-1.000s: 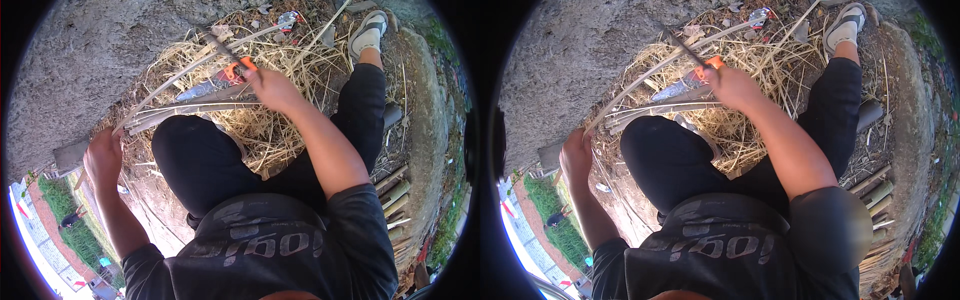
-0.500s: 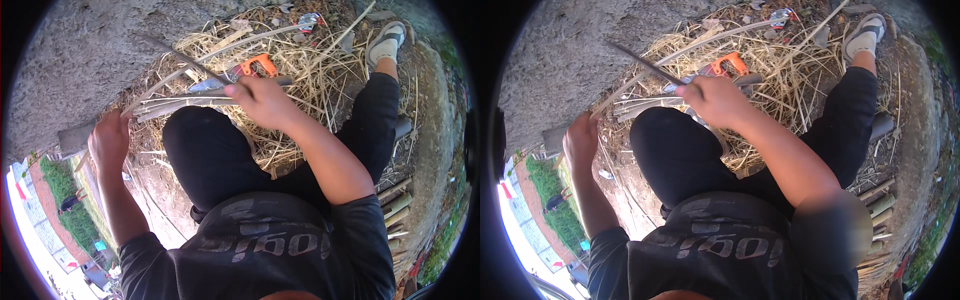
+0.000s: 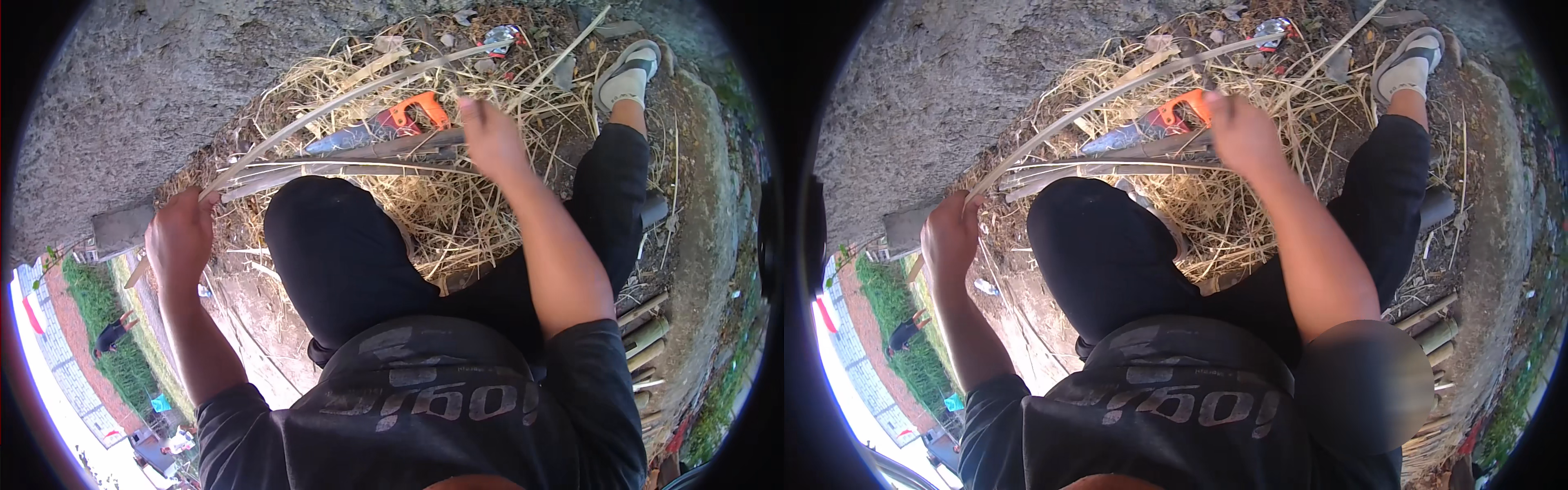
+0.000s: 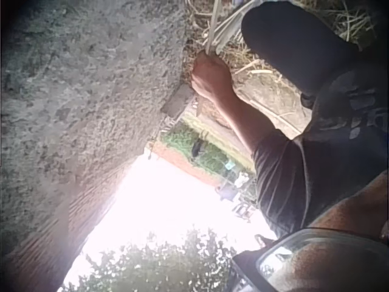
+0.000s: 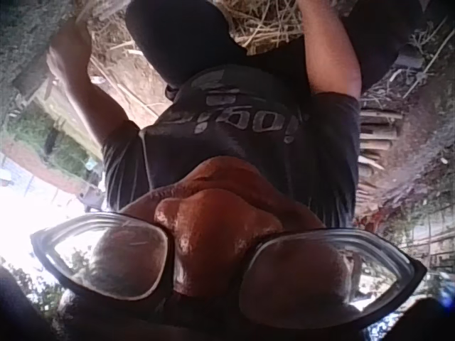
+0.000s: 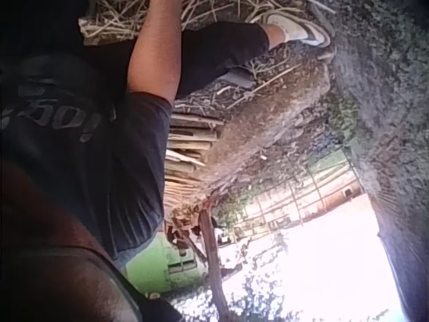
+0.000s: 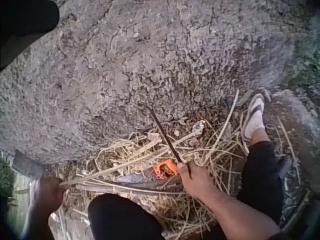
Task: Shaving and smoothing the surface of a bamboo strip using a machete.
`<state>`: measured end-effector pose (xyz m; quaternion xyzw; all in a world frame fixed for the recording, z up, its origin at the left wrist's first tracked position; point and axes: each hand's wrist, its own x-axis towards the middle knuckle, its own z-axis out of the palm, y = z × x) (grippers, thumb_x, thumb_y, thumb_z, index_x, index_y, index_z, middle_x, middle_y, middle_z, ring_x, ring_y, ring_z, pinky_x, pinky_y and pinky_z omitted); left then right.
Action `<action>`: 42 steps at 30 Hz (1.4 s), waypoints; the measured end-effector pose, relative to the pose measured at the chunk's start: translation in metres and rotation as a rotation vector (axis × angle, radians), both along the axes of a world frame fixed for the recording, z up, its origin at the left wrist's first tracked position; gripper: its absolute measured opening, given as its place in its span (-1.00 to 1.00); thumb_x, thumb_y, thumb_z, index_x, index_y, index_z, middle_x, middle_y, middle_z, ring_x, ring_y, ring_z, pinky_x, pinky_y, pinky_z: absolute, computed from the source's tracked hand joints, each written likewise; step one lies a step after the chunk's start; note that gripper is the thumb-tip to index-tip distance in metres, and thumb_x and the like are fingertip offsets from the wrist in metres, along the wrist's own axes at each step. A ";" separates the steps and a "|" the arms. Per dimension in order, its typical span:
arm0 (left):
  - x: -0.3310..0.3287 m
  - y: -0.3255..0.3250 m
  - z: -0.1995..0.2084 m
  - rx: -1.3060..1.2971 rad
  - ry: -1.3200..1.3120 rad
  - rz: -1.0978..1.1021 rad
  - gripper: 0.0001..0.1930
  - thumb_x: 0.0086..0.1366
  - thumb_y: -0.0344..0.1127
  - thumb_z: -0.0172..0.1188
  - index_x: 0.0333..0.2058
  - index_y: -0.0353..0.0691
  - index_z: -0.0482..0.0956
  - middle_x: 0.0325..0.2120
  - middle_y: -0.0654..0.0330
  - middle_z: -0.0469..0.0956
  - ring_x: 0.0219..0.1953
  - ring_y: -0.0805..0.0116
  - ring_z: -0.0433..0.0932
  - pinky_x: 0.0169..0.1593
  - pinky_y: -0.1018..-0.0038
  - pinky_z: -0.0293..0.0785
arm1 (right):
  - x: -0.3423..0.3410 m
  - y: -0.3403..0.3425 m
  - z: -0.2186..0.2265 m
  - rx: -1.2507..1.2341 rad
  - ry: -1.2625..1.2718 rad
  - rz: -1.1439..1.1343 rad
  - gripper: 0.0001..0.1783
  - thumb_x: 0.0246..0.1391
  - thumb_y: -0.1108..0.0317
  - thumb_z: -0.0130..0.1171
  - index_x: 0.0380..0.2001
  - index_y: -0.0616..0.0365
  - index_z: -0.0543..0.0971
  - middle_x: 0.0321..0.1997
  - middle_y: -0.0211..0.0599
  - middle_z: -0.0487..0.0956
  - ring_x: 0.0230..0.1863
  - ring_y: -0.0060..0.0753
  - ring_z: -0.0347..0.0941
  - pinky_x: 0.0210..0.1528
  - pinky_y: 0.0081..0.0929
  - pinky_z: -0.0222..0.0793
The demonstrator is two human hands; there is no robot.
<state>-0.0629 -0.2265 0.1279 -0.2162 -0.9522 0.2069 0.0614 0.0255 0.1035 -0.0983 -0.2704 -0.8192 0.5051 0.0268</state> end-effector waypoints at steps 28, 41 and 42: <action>-0.010 -0.009 -0.017 0.074 -0.106 0.040 -0.70 0.33 -0.10 0.12 -0.41 -0.21 0.58 -0.61 -0.08 0.52 -0.52 -0.15 0.54 -0.43 0.07 0.38 | -0.010 0.013 -0.021 0.025 -0.191 0.113 -0.30 0.34 -0.22 -0.32 -0.18 0.20 0.57 -0.28 -0.04 0.63 -0.18 0.01 0.58 -0.09 -0.09 0.46; -0.013 -0.037 -0.040 0.085 -0.209 0.044 -0.71 0.33 -0.09 0.12 -0.40 -0.20 0.58 -0.62 -0.08 0.50 -0.51 -0.17 0.52 -0.43 0.06 0.37 | -0.021 0.059 -0.080 0.024 -0.331 0.000 -0.26 0.30 -0.26 -0.27 -0.23 0.26 0.58 -0.31 0.10 0.60 -0.19 0.15 0.56 -0.06 -0.03 0.43; -0.012 -0.037 -0.041 0.126 -0.226 0.057 -0.67 0.34 -0.09 0.11 -0.41 -0.26 0.58 -0.64 -0.06 0.49 -0.54 -0.13 0.51 -0.41 0.11 0.37 | -0.021 0.065 -0.091 0.111 -0.341 -0.045 -0.27 0.30 -0.24 -0.28 -0.21 0.27 0.58 -0.25 0.15 0.62 -0.14 0.19 0.56 -0.03 0.03 0.42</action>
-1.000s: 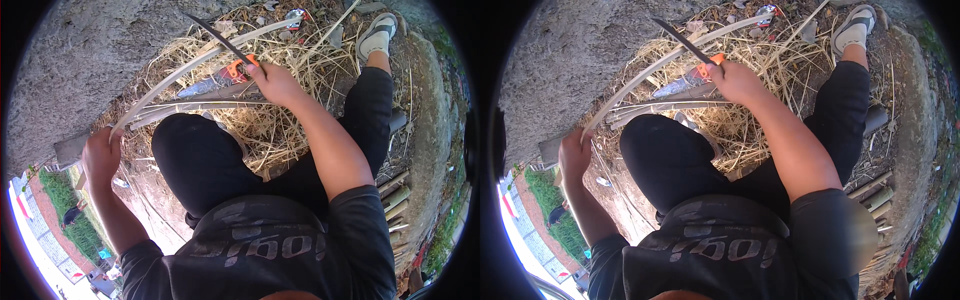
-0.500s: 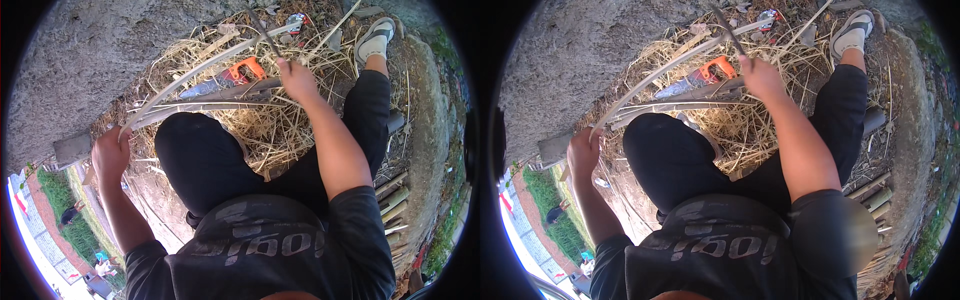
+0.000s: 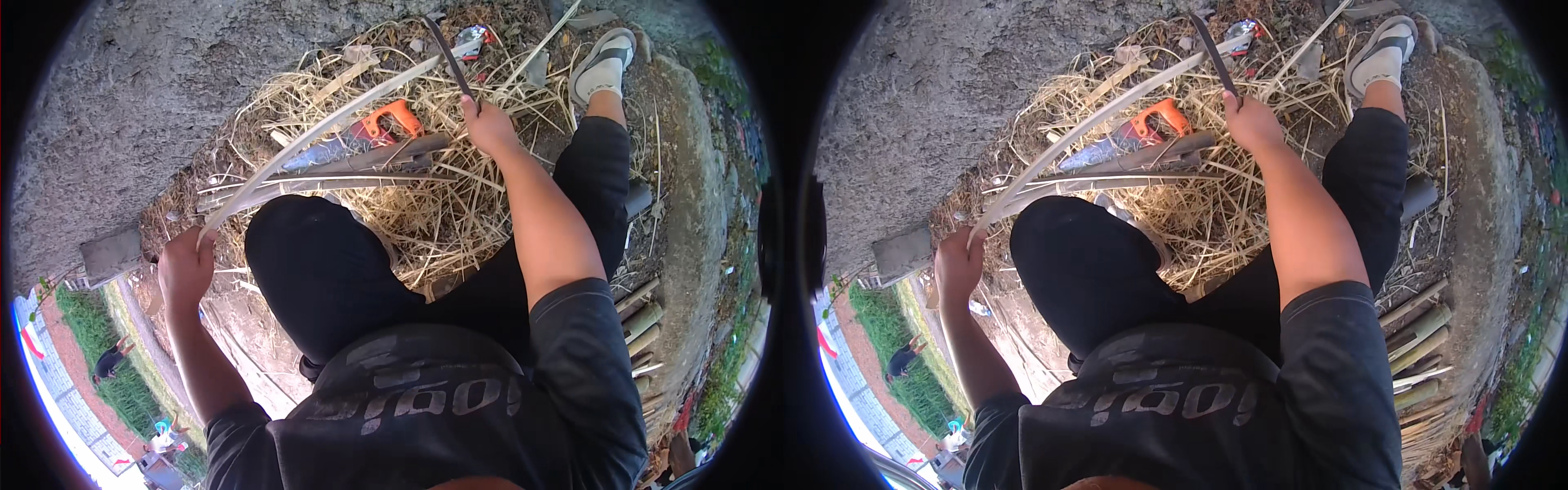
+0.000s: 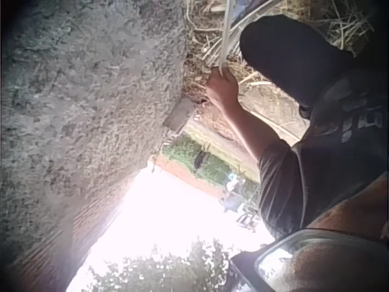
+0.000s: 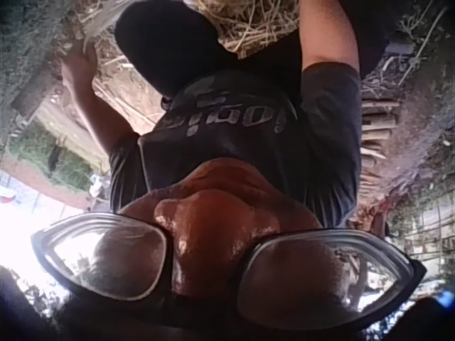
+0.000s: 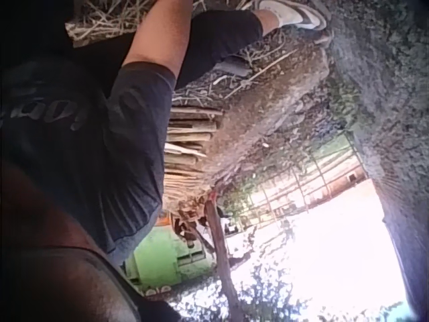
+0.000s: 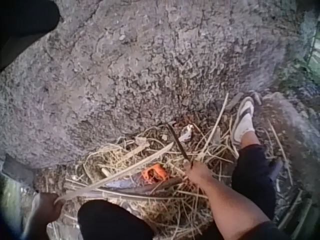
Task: Shaving and smoothing the surface of a bamboo strip using a machete.
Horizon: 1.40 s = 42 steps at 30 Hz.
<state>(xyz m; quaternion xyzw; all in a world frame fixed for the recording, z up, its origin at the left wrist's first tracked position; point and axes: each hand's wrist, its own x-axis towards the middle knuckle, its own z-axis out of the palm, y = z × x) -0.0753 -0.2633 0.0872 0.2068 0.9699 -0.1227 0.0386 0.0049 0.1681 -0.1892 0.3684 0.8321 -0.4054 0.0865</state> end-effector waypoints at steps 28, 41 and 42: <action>-0.011 0.029 0.030 0.088 -0.169 0.035 -0.68 0.22 -0.09 0.30 -0.40 -0.29 0.61 -0.74 0.16 0.46 -0.68 0.38 0.42 -0.52 0.34 0.29 | 0.006 -0.095 0.080 -0.199 0.372 0.412 -0.32 0.30 -0.22 -0.21 -0.18 0.27 0.53 -0.38 0.08 0.59 -0.24 0.12 0.57 -0.15 -0.02 0.44; -0.002 0.014 0.001 0.054 -0.217 0.107 -0.67 0.18 -0.02 0.33 -0.34 -0.19 0.65 -0.68 0.10 0.51 -0.61 0.17 0.53 -0.45 0.24 0.39 | 0.009 -0.076 -0.005 0.049 0.289 0.268 -0.38 0.30 -0.18 -0.16 -0.28 0.22 0.54 -0.47 0.02 0.59 -0.35 0.11 0.56 -0.24 -0.03 0.45; -0.001 0.015 0.000 0.064 -0.230 0.128 -0.67 0.18 -0.02 0.33 -0.34 -0.20 0.65 -0.68 0.10 0.52 -0.60 0.17 0.53 -0.45 0.24 0.40 | 0.011 -0.070 -0.012 0.067 0.234 0.189 -0.38 0.30 -0.19 -0.17 -0.28 0.21 0.55 -0.40 0.04 0.61 -0.28 0.12 0.58 -0.18 -0.02 0.46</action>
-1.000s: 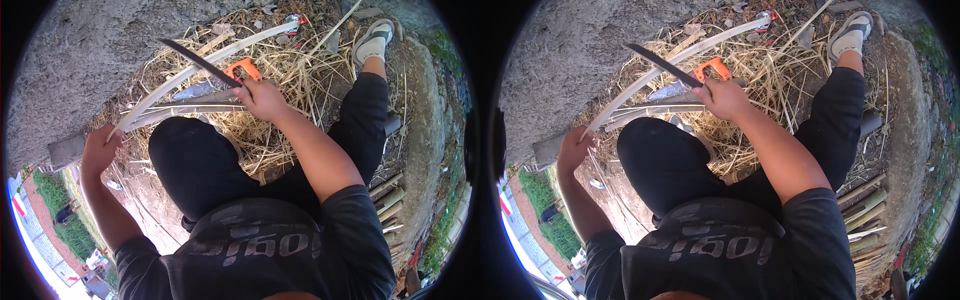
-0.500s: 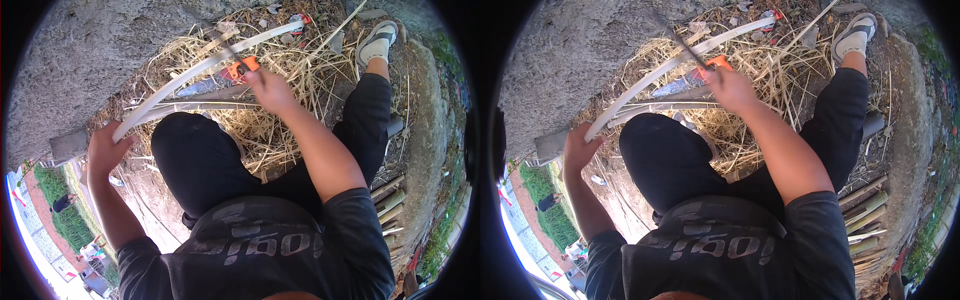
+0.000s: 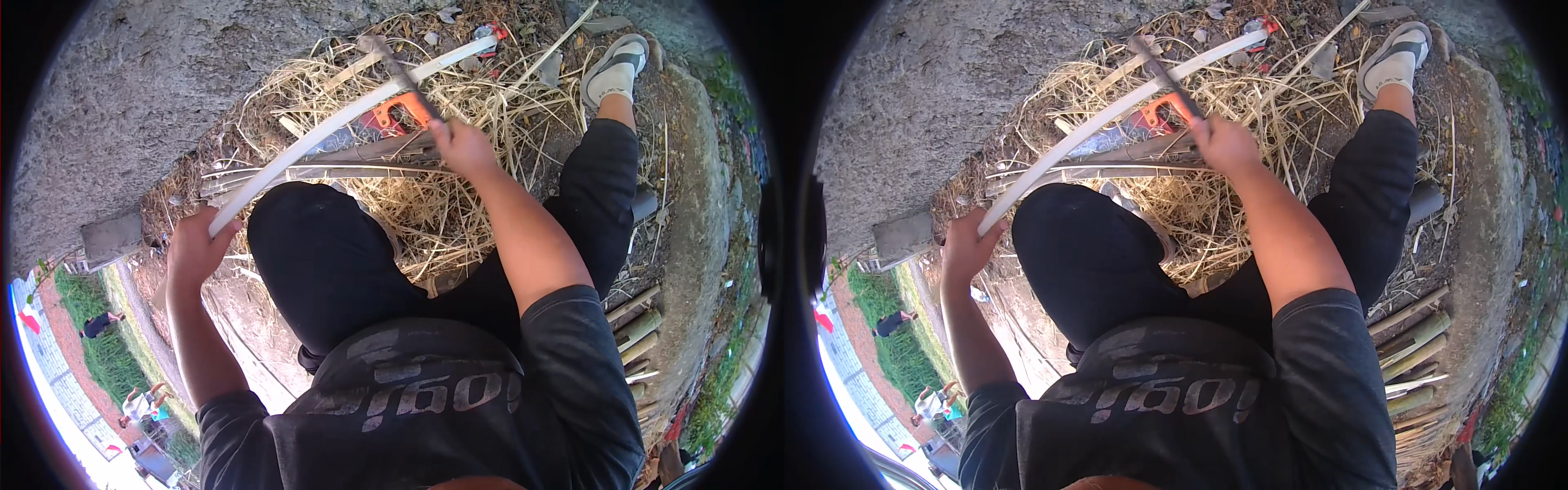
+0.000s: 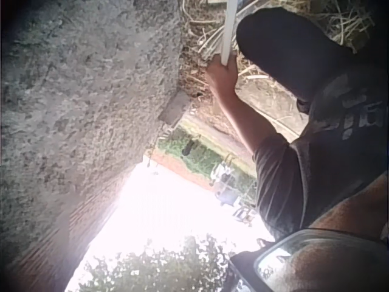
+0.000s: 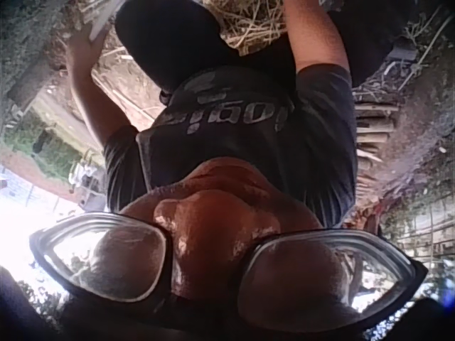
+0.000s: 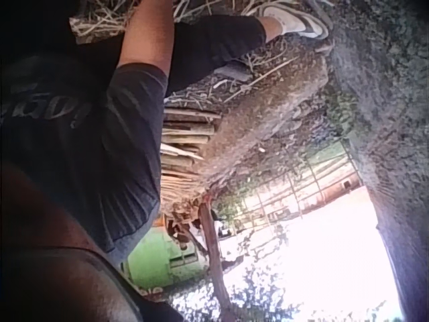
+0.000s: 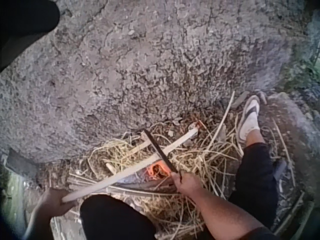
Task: Shaving and smoothing the surface of a bamboo strip using a machete.
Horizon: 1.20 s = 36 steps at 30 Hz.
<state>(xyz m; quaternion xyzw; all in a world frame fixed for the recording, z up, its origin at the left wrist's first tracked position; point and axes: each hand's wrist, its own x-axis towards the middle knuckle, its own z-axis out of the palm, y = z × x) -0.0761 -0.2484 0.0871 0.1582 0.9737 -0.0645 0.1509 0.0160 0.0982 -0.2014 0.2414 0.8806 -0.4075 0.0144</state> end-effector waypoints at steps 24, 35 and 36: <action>0.015 0.005 0.005 0.036 0.007 0.008 -0.58 0.25 0.06 0.26 -0.38 -0.26 0.59 -0.70 0.01 0.46 -0.63 0.08 0.46 -0.46 0.20 0.35 | 0.005 -0.003 0.018 0.079 0.065 0.147 -0.43 0.28 -0.19 -0.12 -0.30 0.16 0.51 -0.45 -0.03 0.60 -0.33 0.13 0.56 -0.23 0.01 0.45; 0.009 0.012 0.023 0.039 0.028 0.000 -0.53 0.25 0.12 0.24 -0.39 -0.27 0.61 -0.72 0.05 0.45 -0.65 0.16 0.46 -0.48 0.22 0.34 | 0.013 -0.047 0.074 -0.010 0.302 0.350 -0.40 0.31 -0.17 -0.14 -0.31 0.22 0.54 -0.45 0.03 0.58 -0.33 0.11 0.55 -0.21 -0.05 0.44; 0.009 0.011 0.023 0.073 0.033 -0.003 -0.55 0.25 0.07 0.26 -0.44 -0.30 0.56 -0.74 0.13 0.39 -0.66 0.30 0.34 -0.49 0.30 0.27 | 0.011 -0.050 0.090 0.005 0.156 0.422 -0.37 0.31 -0.19 -0.17 -0.27 0.22 0.55 -0.40 0.06 0.59 -0.28 0.13 0.56 -0.16 -0.04 0.44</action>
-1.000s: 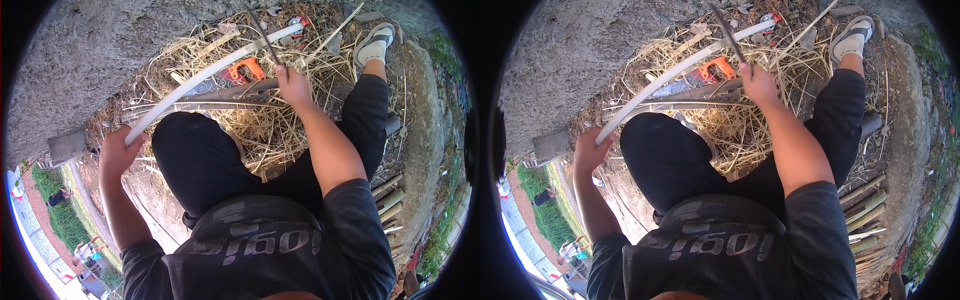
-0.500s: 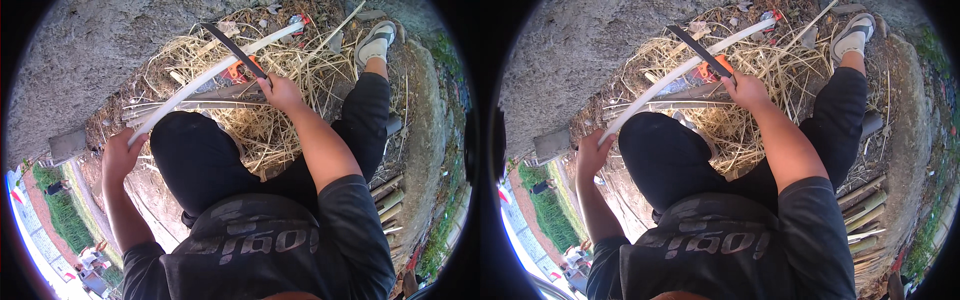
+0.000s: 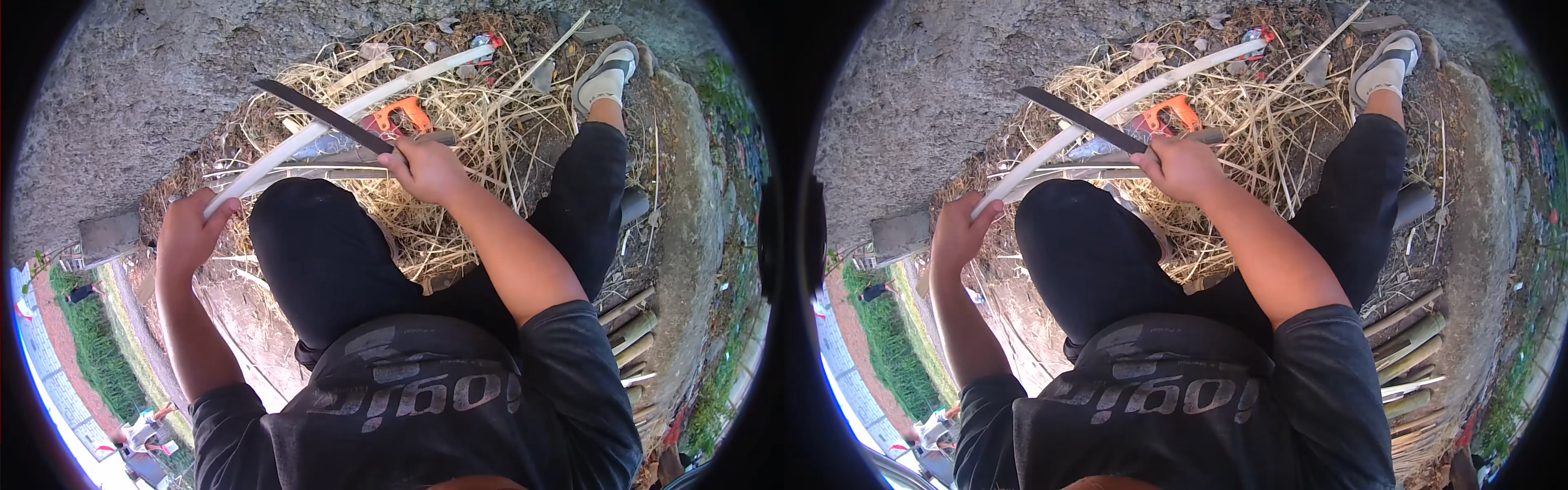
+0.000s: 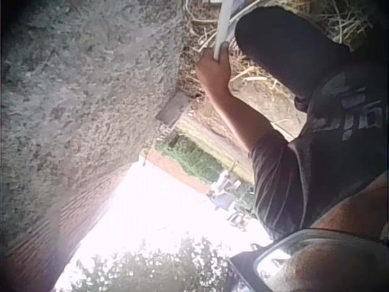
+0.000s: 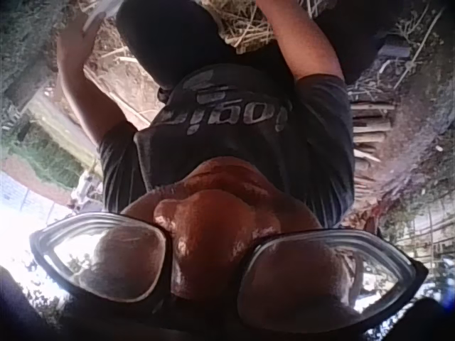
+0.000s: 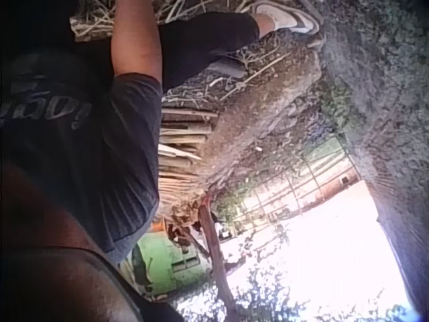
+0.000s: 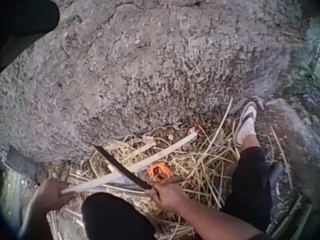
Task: Shaving and smoothing the surface of a bamboo strip using a machete.
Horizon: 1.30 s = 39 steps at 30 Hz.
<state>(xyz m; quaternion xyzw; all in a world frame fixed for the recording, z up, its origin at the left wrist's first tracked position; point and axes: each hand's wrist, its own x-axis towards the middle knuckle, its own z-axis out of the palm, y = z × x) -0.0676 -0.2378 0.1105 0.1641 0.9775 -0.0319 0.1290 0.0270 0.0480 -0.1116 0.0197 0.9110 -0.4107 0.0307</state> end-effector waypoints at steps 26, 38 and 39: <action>-0.005 0.015 0.012 -0.026 0.035 -0.027 -0.52 0.21 0.09 0.29 -0.49 -0.30 0.54 -0.76 0.06 0.38 -0.69 0.18 0.32 -0.50 0.23 0.30 | -0.005 0.016 -0.036 -0.161 -0.001 -0.225 -0.30 0.31 -0.23 -0.20 -0.24 0.29 0.56 -0.37 0.15 0.59 -0.25 0.20 0.54 -0.16 -0.02 0.42; 0.000 0.009 0.001 -0.033 0.000 -0.021 -0.61 0.25 -0.01 0.29 -0.45 -0.29 0.58 -0.75 0.15 0.37 -0.66 0.38 0.30 -0.52 0.31 0.24 | -0.011 0.084 -0.066 -0.178 -0.199 -0.615 -0.27 0.31 -0.24 -0.26 -0.29 0.26 0.59 -0.32 0.14 0.61 -0.16 0.16 0.57 -0.07 0.02 0.41; -0.002 0.007 0.004 -0.062 -0.007 -0.001 -0.61 0.25 -0.01 0.29 -0.45 -0.29 0.58 -0.74 0.15 0.38 -0.65 0.39 0.31 -0.52 0.32 0.24 | -0.007 0.069 -0.059 -0.250 -0.162 -0.560 -0.28 0.30 -0.25 -0.23 -0.29 0.25 0.59 -0.33 0.13 0.61 -0.18 0.17 0.56 -0.10 0.02 0.42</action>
